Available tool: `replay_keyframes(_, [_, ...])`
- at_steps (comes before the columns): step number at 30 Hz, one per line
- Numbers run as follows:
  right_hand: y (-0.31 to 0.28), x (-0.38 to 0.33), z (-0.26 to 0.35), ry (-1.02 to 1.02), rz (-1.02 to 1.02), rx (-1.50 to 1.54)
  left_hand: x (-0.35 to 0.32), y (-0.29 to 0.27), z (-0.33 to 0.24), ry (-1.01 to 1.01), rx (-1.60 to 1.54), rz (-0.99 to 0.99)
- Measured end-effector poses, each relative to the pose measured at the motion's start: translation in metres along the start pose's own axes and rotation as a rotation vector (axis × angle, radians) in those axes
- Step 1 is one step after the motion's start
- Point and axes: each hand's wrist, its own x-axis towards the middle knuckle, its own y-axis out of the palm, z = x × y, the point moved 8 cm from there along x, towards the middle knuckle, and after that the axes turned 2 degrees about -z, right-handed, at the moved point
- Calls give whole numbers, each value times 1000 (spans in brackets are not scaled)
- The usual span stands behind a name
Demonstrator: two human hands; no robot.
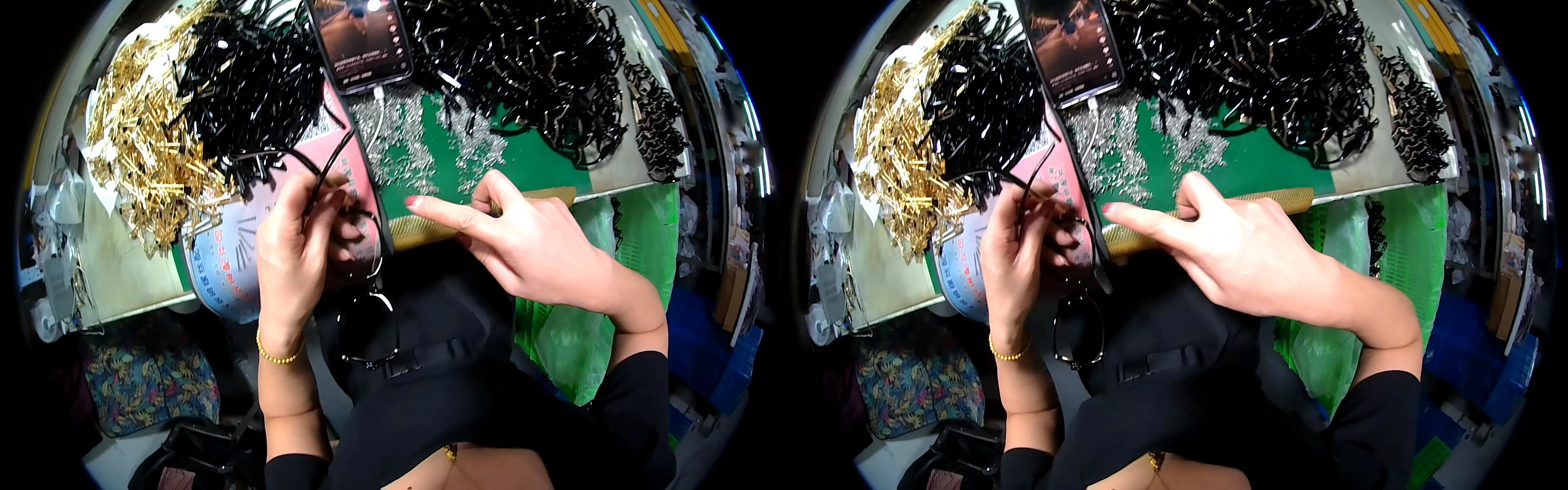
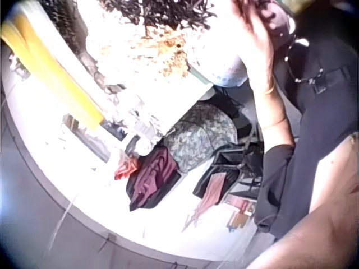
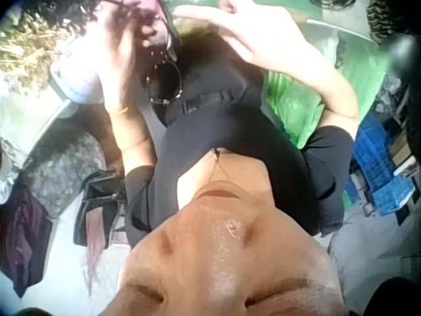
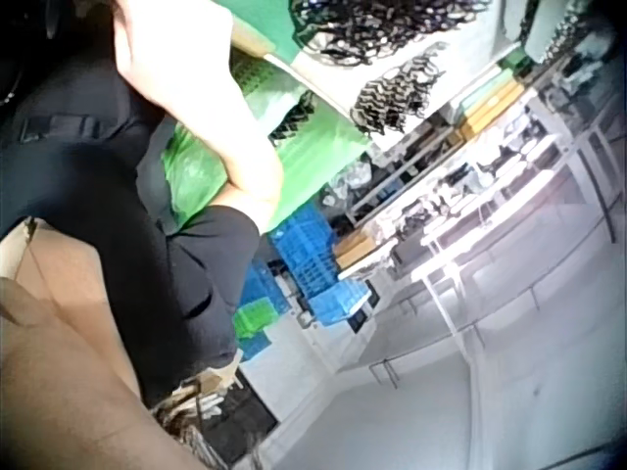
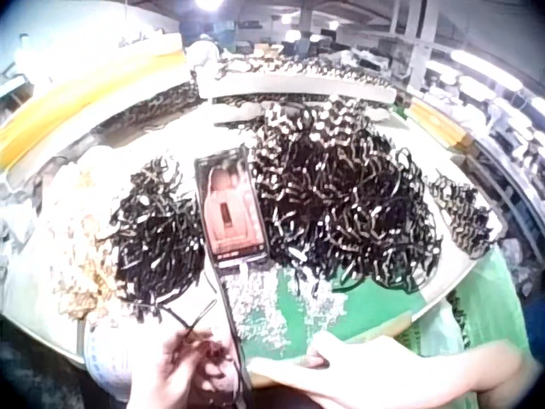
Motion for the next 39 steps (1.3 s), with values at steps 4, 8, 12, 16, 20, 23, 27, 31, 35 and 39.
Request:
replay_keyframes(4, [15,18,17,-120,78,-92,1,0,-7,61,55,3])
replay_keyframes(8, [20,30,23,-176,87,-148,-3,-5,-2,75,-58,-58])
replay_keyframes(12, [22,33,18,-179,97,-147,-3,-3,-2,94,-10,-34])
replay_keyframes(16, [23,35,16,-149,140,-129,-4,-2,-3,101,61,-61])
replay_keyframes(20, [24,37,17,-158,140,-121,-12,-2,-9,344,403,-125])
replay_keyframes(23, [25,36,15,-167,114,-144,-8,1,-6,155,313,-104])
replay_keyframes(27, [26,38,19,-177,126,-155,-15,5,-22,458,432,-167])
replay_keyframes(31, [27,38,16,-141,132,-153,-13,1,-10,332,536,-173])
replay_keyframes(35, [23,45,16,-100,77,-169,-7,-2,-8,172,192,-162])
replay_keyframes(39, [24,47,20,-129,13,-183,-6,-2,-5,157,134,-168])
